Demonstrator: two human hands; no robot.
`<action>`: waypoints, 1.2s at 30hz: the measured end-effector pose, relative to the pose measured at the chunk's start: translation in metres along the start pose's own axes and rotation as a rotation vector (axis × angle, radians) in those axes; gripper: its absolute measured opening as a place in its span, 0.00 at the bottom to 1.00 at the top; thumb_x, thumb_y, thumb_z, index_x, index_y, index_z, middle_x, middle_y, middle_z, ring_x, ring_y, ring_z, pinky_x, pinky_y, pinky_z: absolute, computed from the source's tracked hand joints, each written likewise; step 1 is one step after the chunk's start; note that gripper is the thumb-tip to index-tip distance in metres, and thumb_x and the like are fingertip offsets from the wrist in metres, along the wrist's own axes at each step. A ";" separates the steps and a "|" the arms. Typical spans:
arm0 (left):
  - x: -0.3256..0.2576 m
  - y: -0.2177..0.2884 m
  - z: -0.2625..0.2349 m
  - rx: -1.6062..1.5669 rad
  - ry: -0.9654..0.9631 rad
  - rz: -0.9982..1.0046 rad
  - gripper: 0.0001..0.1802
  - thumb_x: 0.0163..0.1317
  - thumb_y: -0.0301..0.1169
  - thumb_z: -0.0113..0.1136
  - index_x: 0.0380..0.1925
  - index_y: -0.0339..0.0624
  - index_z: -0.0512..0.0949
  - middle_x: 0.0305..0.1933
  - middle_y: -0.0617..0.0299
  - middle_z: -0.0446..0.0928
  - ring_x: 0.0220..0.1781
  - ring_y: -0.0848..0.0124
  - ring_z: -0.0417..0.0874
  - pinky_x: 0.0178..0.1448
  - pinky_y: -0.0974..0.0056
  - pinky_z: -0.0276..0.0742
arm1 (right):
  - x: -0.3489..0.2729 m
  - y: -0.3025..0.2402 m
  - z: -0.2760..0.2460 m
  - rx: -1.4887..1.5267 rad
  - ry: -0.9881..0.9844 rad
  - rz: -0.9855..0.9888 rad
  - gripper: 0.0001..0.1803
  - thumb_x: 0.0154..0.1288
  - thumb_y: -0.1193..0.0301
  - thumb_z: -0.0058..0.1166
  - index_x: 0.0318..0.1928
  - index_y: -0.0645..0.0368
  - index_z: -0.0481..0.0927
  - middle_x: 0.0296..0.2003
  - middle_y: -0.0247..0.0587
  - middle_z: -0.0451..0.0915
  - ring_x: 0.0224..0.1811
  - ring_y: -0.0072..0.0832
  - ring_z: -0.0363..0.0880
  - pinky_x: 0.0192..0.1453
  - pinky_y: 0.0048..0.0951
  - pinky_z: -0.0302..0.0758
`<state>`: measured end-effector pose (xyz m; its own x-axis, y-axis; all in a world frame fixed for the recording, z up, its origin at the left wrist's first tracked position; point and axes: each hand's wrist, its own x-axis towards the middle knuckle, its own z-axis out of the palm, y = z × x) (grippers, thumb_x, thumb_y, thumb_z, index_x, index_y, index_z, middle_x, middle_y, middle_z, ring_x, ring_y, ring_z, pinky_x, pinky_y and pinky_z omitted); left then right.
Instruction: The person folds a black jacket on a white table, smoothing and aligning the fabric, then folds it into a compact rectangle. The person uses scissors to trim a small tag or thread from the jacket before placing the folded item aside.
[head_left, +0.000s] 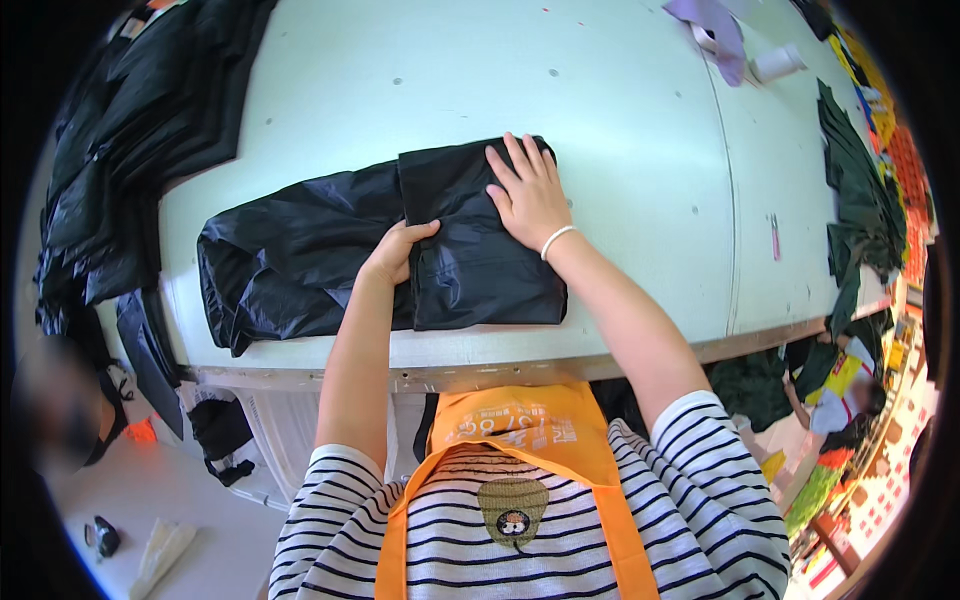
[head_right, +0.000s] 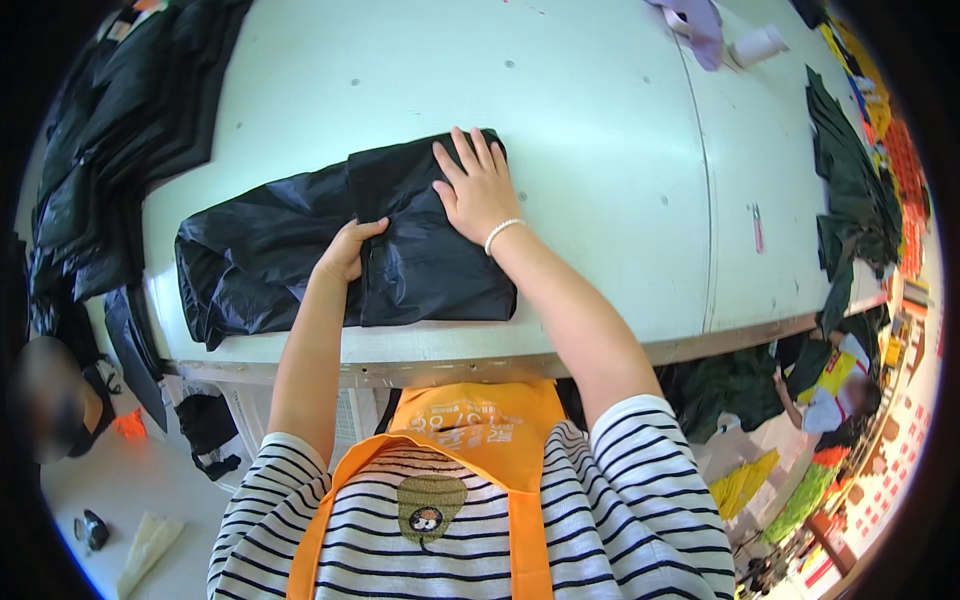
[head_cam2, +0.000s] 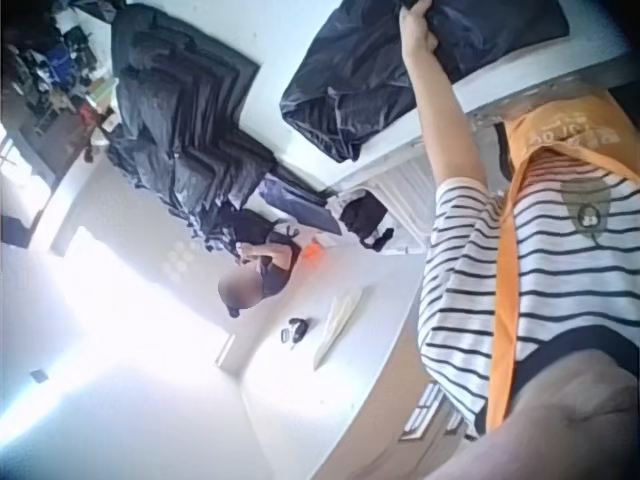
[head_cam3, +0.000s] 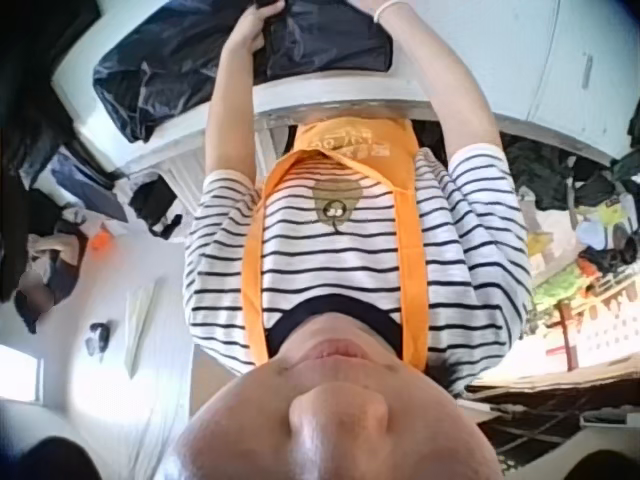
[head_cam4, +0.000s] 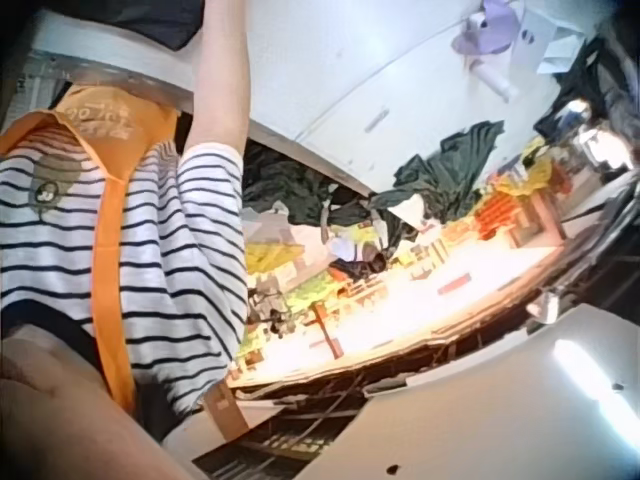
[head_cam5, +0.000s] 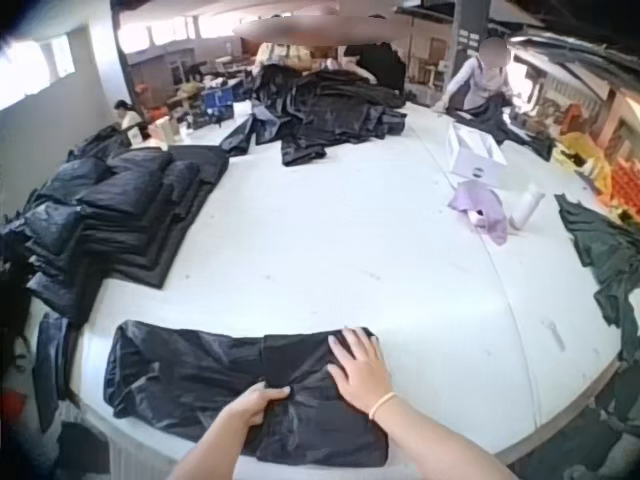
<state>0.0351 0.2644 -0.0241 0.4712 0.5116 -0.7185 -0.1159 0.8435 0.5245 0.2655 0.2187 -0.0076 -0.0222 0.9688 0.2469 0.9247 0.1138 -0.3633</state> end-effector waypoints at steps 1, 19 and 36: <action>0.003 0.000 -0.007 -0.052 -0.005 -0.048 0.15 0.60 0.30 0.59 0.44 0.31 0.76 0.40 0.52 0.81 0.38 0.62 0.84 0.44 0.59 0.83 | -0.002 -0.001 0.007 -0.050 -0.039 0.017 0.27 0.69 0.58 0.42 0.67 0.48 0.63 0.70 0.45 0.54 0.73 0.46 0.49 0.73 0.50 0.48; -0.056 0.010 0.037 1.076 0.842 0.787 0.28 0.54 0.38 0.66 0.53 0.41 0.71 0.52 0.48 0.76 0.55 0.54 0.76 0.55 0.59 0.73 | -0.052 -0.039 -0.008 0.003 -0.226 -0.152 0.35 0.63 0.44 0.48 0.68 0.37 0.61 0.73 0.48 0.45 0.74 0.55 0.39 0.73 0.58 0.42; -0.072 0.029 -0.011 1.727 0.294 0.991 0.59 0.34 0.65 0.68 0.68 0.54 0.60 0.75 0.60 0.49 0.77 0.53 0.44 0.73 0.38 0.39 | -0.040 -0.058 -0.003 -0.151 -0.322 -0.061 0.30 0.69 0.56 0.43 0.70 0.41 0.59 0.73 0.45 0.47 0.75 0.48 0.41 0.73 0.56 0.40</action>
<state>-0.0121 0.2542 0.0378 0.6338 0.7677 0.0942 0.6884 -0.6154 0.3838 0.2141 0.1725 0.0058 -0.1757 0.9836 -0.0399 0.9631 0.1633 -0.2138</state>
